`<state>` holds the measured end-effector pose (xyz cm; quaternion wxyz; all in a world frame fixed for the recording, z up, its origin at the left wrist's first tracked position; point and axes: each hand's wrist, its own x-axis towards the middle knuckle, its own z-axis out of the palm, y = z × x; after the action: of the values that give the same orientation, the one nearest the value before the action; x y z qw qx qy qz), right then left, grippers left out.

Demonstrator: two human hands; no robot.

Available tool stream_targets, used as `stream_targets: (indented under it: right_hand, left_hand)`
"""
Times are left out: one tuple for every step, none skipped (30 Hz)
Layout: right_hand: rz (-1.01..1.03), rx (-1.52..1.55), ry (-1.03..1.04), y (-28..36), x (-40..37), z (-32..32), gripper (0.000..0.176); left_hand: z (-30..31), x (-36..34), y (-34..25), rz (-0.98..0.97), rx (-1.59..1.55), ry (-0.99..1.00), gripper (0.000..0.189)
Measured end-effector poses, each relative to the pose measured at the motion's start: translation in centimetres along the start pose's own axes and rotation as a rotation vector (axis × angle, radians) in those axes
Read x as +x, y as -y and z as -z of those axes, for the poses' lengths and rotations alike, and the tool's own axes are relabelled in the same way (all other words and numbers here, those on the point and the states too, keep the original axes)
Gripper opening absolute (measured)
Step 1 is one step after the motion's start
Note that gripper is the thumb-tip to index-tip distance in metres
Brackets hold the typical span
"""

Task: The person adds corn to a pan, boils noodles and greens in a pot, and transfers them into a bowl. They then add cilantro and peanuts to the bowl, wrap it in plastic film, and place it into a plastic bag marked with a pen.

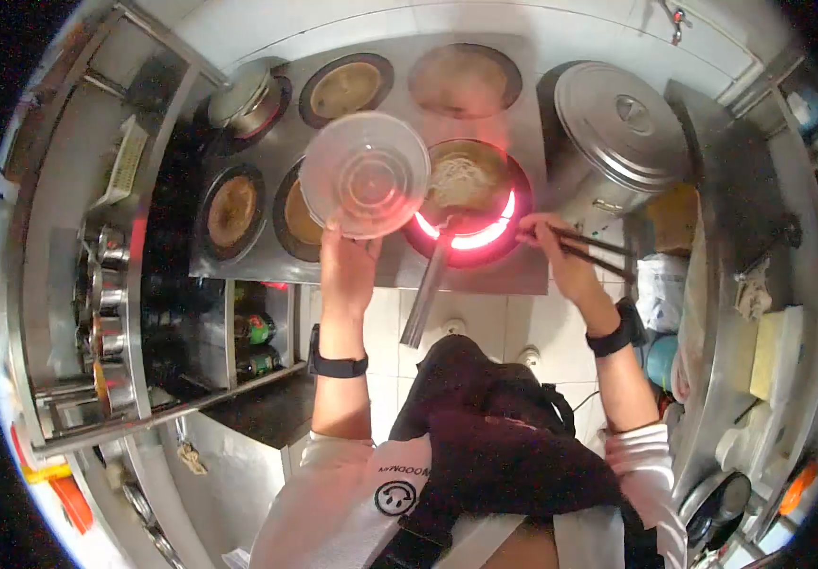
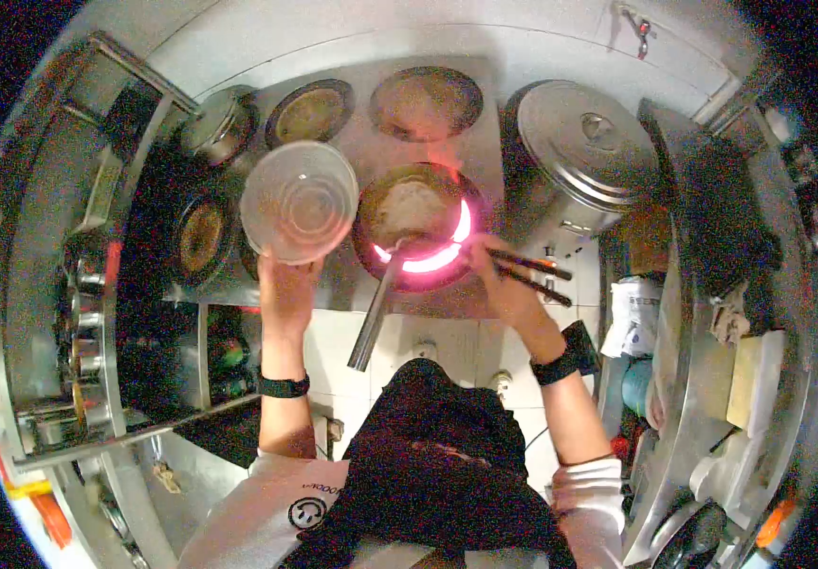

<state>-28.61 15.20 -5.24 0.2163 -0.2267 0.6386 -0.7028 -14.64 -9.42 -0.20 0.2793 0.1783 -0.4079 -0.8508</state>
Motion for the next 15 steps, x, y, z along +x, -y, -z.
stream_targets:
  right_hand:
    - [0.039,-0.024,0.004,0.1,0.6,0.3,0.020]
    - [0.079,-0.053,0.006,0.8,1.0,0.8,0.020]
    - [0.075,-0.049,0.011,1.6,0.8,1.1,0.020]
    - [0.075,-0.093,-0.012,3.0,0.8,1.2,0.021]
    - [0.078,-0.139,-0.037,4.2,0.8,1.5,0.021]
    - [0.078,-0.143,-0.032,5.1,0.8,1.9,0.021]
    - [0.073,-0.152,-0.054,5.9,0.6,2.4,0.022]
    - [0.065,-0.163,-0.075,6.6,0.5,2.6,0.022]
    - [0.022,-0.147,-0.035,7.3,0.5,2.4,0.023]
    - [0.017,-0.153,-0.029,7.0,0.8,1.9,0.023]
    - [-0.018,-0.112,0.052,6.3,1.1,1.1,0.023]
    - [-0.053,-0.070,0.130,5.4,1.4,0.4,0.023]
    - [-0.074,-0.035,0.106,3.3,1.8,-0.2,0.024]
    - [-0.079,-0.036,0.108,1.9,2.4,-0.5,0.024]
    - [-0.035,-0.044,0.080,0.8,3.0,-0.8,0.024]
  left_hand:
    - [0.9,-0.8,0.5,0.038,0.015,-0.004,0.057]
    - [1.8,-1.5,0.9,0.078,0.025,-0.005,0.057]
    - [2.5,-2.4,1.2,0.077,0.027,-0.013,0.057]
    - [3.1,-3.2,1.5,0.171,0.021,-0.102,0.058]
    - [3.8,-3.9,1.7,0.264,0.012,-0.188,0.059]
    - [4.6,-4.6,1.9,0.262,0.007,-0.190,0.059]
    - [5.6,-5.4,2.0,0.252,-0.022,-0.198,0.058]
    - [6.6,-5.9,2.1,0.245,-0.052,-0.208,0.057]
    - [8.0,-6.0,2.4,0.247,-0.061,-0.215,0.057]
    - [9.1,-6.0,2.3,0.272,-0.070,-0.217,0.058]
    - [10.0,-6.0,2.3,0.295,-0.078,-0.217,0.060]
    - [10.6,-5.8,2.6,0.297,-0.083,-0.222,0.060]
    - [10.6,-5.5,2.4,0.293,-0.073,-0.220,0.059]
    - [10.6,-5.1,2.2,0.288,-0.061,-0.217,0.058]
    - [10.5,-4.9,2.1,0.291,-0.062,-0.221,0.058]
